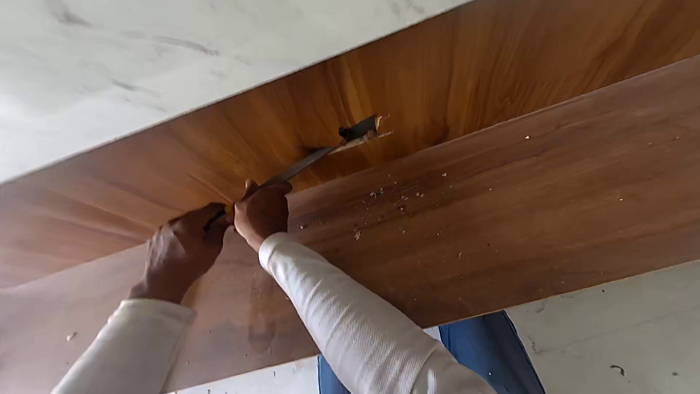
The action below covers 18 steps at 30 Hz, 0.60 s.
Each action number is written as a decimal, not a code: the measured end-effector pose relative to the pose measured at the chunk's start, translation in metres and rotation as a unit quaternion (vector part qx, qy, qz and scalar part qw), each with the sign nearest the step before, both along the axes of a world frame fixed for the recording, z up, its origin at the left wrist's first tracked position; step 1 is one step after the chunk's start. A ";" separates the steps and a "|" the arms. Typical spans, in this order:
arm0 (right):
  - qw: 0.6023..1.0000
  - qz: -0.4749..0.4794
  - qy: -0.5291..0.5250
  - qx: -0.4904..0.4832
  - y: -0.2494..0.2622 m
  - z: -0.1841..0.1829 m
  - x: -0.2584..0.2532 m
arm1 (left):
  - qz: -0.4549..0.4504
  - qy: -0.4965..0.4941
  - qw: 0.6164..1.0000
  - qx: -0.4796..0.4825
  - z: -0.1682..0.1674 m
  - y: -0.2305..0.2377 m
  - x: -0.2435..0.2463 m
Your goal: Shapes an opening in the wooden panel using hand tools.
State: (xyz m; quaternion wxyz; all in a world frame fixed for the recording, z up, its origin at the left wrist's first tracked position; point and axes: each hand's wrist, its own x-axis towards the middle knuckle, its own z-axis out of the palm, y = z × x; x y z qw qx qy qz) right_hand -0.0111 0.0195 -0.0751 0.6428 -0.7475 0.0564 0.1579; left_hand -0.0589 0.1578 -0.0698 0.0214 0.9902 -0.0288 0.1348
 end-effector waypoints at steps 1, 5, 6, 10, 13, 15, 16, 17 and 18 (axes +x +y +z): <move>1.000 0.018 -0.009 -0.022 0.000 0.003 0.003 | -0.003 0.003 1.000 0.005 0.001 0.004 0.005; 0.999 0.034 -0.013 0.009 -0.005 0.002 0.012 | 0.006 0.027 1.000 -0.013 0.005 0.004 0.016; 0.999 0.039 -0.029 0.018 -0.007 0.003 0.014 | 0.007 0.027 0.999 -0.021 0.007 0.006 0.020; 0.998 -0.010 -0.015 0.058 -0.006 0.002 0.010 | -0.025 0.029 0.999 -0.029 0.010 0.015 0.024; 0.984 -0.075 0.003 0.164 0.000 -0.002 0.008 | -0.035 0.012 0.999 -0.024 0.010 0.016 0.025; 0.972 -0.113 0.012 0.206 0.005 -0.008 0.007 | -0.027 0.019 0.999 -0.016 0.007 0.016 0.023; 0.971 -0.126 0.004 0.204 0.006 -0.010 0.008 | -0.028 0.021 0.999 -0.016 0.008 0.016 0.022; 0.970 -0.131 -0.004 0.202 0.006 -0.011 0.009 | -0.032 0.023 0.999 -0.020 0.009 0.015 0.021; 0.969 -0.136 -0.010 0.206 0.007 -0.014 0.010 | -0.036 0.022 0.999 -0.020 0.009 0.016 0.020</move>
